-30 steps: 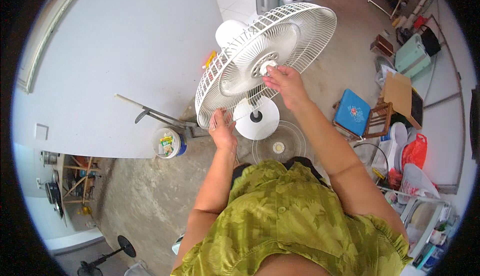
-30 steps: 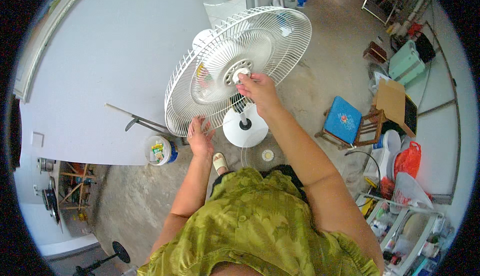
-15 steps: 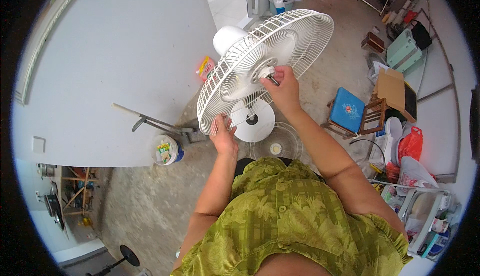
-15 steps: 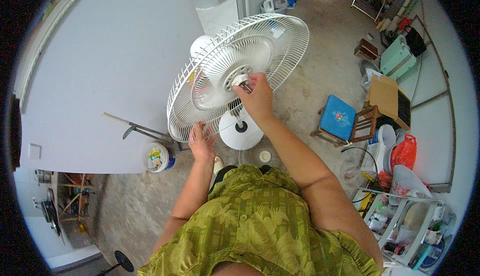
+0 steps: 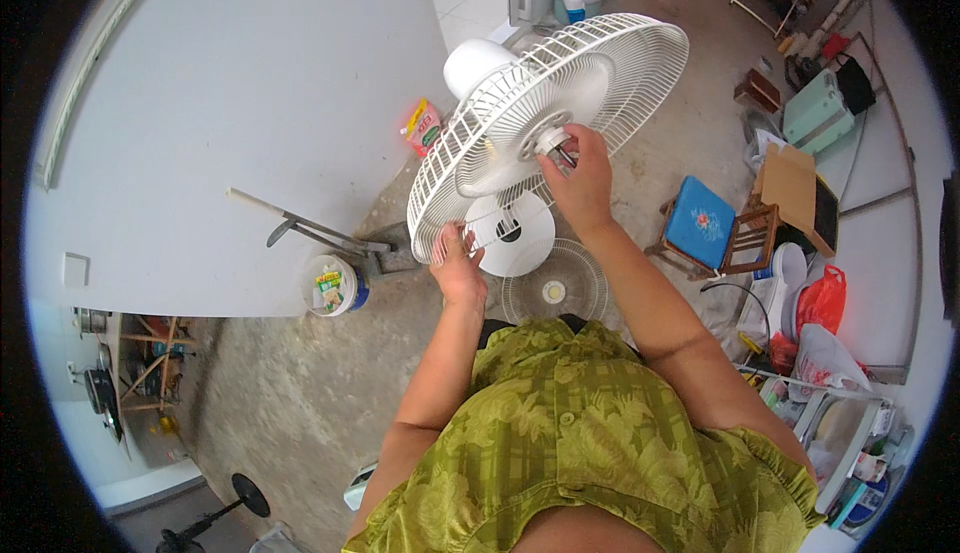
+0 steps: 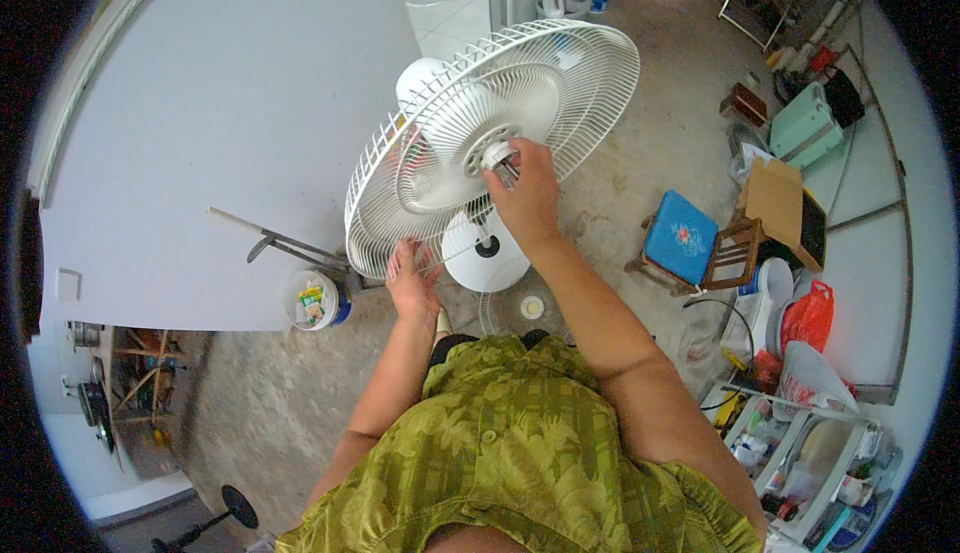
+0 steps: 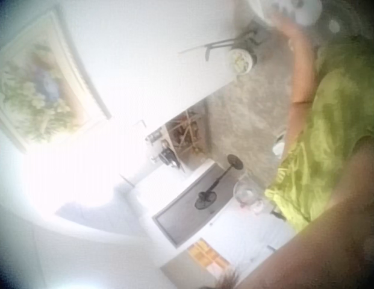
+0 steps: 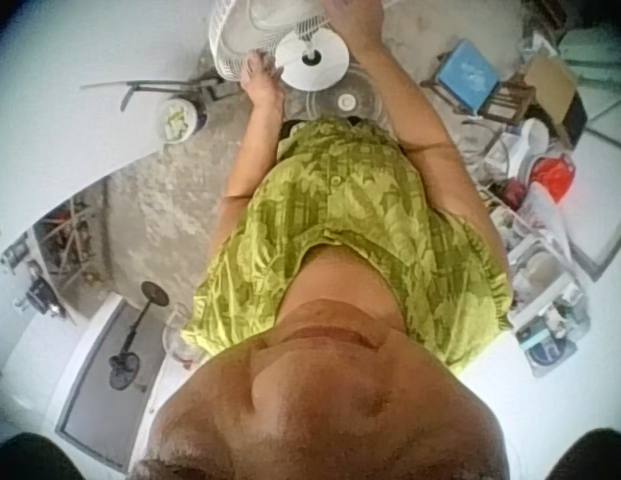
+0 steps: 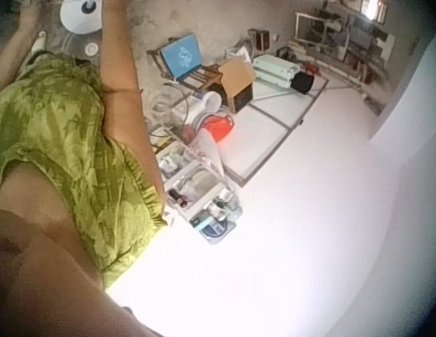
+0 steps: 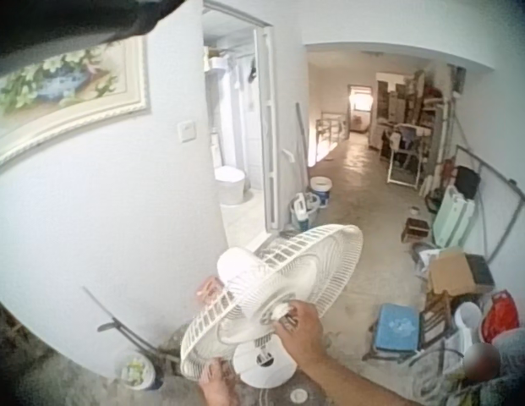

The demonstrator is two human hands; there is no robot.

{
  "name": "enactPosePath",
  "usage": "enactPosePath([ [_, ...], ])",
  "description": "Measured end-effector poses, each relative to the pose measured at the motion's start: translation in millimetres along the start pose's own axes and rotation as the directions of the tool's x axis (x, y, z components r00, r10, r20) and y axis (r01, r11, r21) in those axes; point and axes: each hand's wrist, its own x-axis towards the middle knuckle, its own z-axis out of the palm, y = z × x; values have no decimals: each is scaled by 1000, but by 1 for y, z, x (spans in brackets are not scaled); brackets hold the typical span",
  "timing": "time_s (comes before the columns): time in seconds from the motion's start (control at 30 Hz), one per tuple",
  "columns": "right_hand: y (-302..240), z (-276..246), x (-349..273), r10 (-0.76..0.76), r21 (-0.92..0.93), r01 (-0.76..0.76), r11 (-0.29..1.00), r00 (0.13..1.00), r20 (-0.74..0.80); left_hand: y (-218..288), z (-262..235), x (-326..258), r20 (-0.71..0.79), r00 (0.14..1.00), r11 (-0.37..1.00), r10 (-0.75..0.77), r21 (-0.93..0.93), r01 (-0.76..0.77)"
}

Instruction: The person assembles a white pedestal fan by attaching the front wire cage to the fan head. They align the cage with the motor housing and secure it by twisting a central plastic knob clockwise. The task is performed in a cluttered indoor room with various items on the floor.

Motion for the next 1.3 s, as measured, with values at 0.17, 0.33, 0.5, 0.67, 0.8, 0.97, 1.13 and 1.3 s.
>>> enactPosePath([
  [0.17,1,4,-1,-20,25,21,999,998,-52,-1,1,-1,-13,1000,1000,-7,-7,7],
  [0.33,5,4,-3,62,143,-53,988,997,-55,-3,-1,0,-17,1000,1000,5,-15,-5],
  [0.5,5,3,-6,244,344,-228,911,970,-1,-3,0,1,-7,1000,1000,-6,-22,6],
  [0.67,3,-1,-1,246,295,-245,923,969,35,-6,-1,3,-2,1000,1000,-5,-25,5],
  [0.8,3,0,1,212,288,-209,935,977,21,-1,3,-2,-26,999,1000,-23,-21,23],
  [0.97,0,-2,1,192,223,-189,956,981,10,-2,2,-2,-23,1000,1000,-17,-25,16],
  [1.13,4,-3,1,39,112,-38,993,999,-13,-3,1,-1,-17,1000,1000,-12,-24,12],
  [1.3,7,-3,2,-55,70,56,996,998,-8,-4,1,-1,-4,1000,1000,-8,-27,8],
])
